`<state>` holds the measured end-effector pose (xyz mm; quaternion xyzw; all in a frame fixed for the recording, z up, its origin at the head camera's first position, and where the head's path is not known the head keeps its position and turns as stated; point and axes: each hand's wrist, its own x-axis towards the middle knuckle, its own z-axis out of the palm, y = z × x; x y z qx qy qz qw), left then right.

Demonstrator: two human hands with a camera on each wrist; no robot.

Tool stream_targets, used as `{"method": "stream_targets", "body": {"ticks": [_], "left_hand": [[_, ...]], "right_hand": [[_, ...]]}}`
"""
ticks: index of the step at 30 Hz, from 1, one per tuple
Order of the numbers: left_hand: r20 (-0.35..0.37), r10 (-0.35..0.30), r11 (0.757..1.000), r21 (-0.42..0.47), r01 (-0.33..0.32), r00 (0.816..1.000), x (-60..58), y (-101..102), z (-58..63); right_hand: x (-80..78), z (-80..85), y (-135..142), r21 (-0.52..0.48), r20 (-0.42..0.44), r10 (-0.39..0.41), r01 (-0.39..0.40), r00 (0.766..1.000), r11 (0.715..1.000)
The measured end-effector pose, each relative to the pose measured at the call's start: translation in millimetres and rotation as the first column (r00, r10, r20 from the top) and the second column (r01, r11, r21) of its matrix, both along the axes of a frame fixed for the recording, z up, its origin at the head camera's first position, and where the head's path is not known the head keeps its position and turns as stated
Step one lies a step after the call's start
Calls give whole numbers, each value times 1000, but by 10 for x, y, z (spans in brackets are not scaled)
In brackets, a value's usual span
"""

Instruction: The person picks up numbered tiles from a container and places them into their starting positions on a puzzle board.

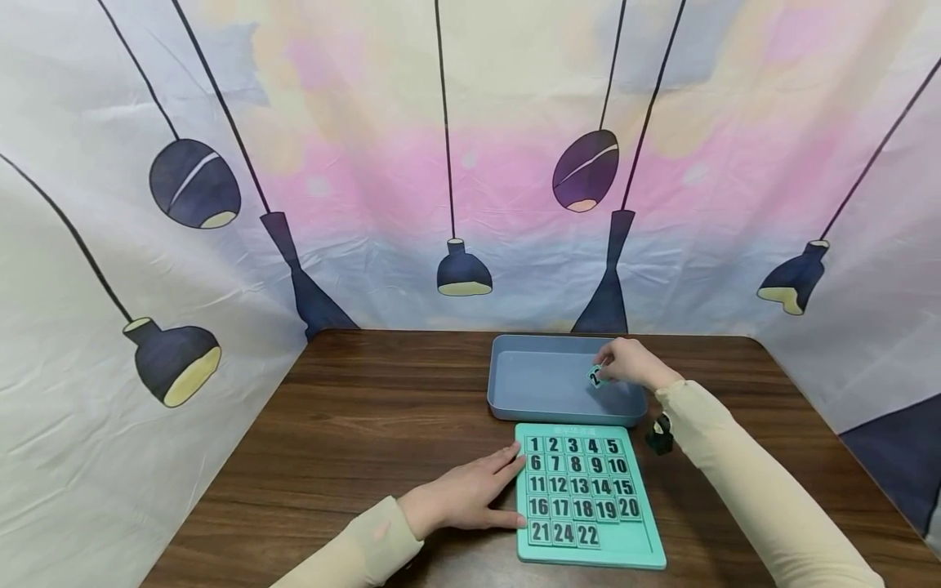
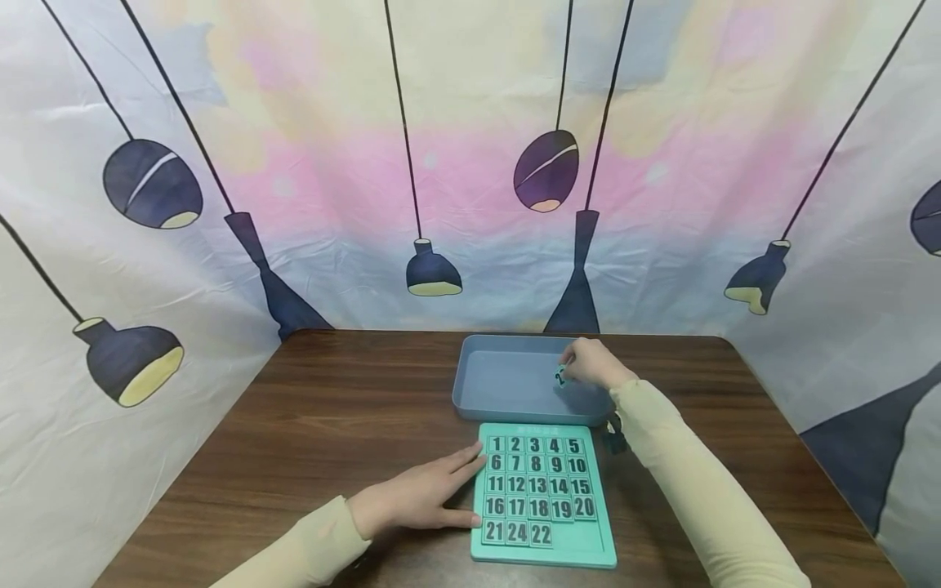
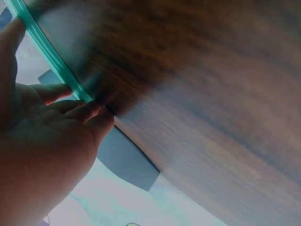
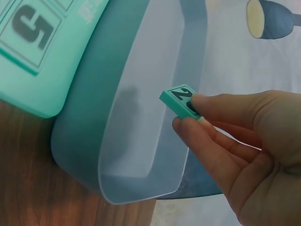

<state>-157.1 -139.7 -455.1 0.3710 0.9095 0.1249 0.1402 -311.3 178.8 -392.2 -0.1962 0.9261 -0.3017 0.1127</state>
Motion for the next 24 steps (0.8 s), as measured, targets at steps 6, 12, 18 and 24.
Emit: {"method": "stream_targets", "body": {"ticks": [6,12,18,24], "left_hand": [[5,4,1000,-2,-4,1000,-1,3,-7],[12,0,1000,0,0,1000,-10,2,-18],[6,-8,1000,-1,8,1000,-26,-7,-54],[-15,-14,1000,4,14,1000,-34,-12,-76]], "right_hand": [[89,37,21,-51,35,-14,16,999,999],[260,105,115,-77,22,16,-14,1000,997],[490,220,201,-70,-15,23,-24,1000,997],[731,261,288,-64,-11,19,-19,1000,998]]}}
